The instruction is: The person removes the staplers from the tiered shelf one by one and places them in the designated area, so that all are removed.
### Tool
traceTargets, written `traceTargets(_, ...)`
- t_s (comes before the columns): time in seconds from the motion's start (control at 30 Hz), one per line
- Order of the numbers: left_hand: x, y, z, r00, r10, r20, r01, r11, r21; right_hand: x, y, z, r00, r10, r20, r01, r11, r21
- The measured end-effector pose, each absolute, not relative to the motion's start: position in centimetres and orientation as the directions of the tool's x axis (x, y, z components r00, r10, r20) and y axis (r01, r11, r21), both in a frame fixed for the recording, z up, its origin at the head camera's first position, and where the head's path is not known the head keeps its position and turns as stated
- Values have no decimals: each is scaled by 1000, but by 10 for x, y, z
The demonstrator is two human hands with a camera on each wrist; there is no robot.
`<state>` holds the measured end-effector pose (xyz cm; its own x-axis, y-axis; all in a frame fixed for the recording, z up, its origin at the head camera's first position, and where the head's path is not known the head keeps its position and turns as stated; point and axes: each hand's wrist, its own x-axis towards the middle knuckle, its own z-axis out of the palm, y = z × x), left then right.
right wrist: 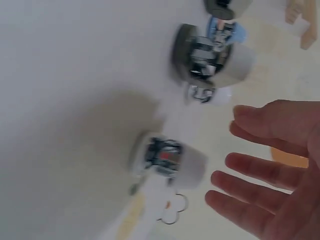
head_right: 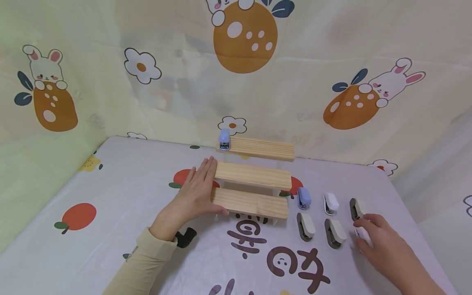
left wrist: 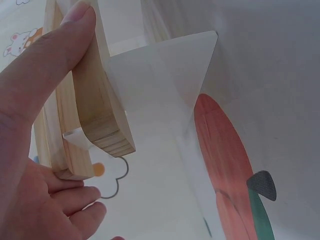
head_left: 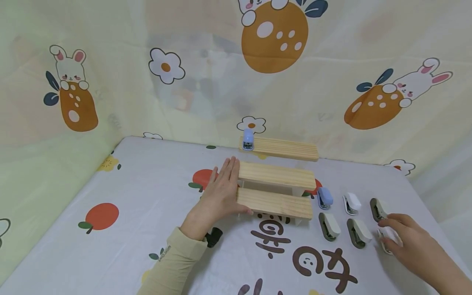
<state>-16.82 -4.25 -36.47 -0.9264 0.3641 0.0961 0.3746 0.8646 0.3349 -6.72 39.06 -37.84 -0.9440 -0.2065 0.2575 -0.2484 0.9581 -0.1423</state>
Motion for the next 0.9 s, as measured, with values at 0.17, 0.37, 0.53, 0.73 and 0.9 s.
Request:
traceTargets(0.17,-168,-43,-364,-927,363,97,373,862,342,-72,380,-360,-928,-219,302,-268,954,-131)
traceTargets(0.37,-168,-43,-364,-925,366,99,377,862,340,-83,358,-343,-874,-271,402,-336,937,-98)
traceTargets(0.53,-169,-43,-365,-925,368,92,376,858,349,-92,337,-330,-849,-289,442,-373,921,-114)
traceTargets(0.73,-170,-43,-364,-927,363,90,371,860,350,-100,314,-317,-848,-285,447,-387,909,-156)
traceTargets(0.9,-170,-43,-364,-929,362,82,367,861,352,-107,294,-310,-846,-286,449,-402,897,-185)
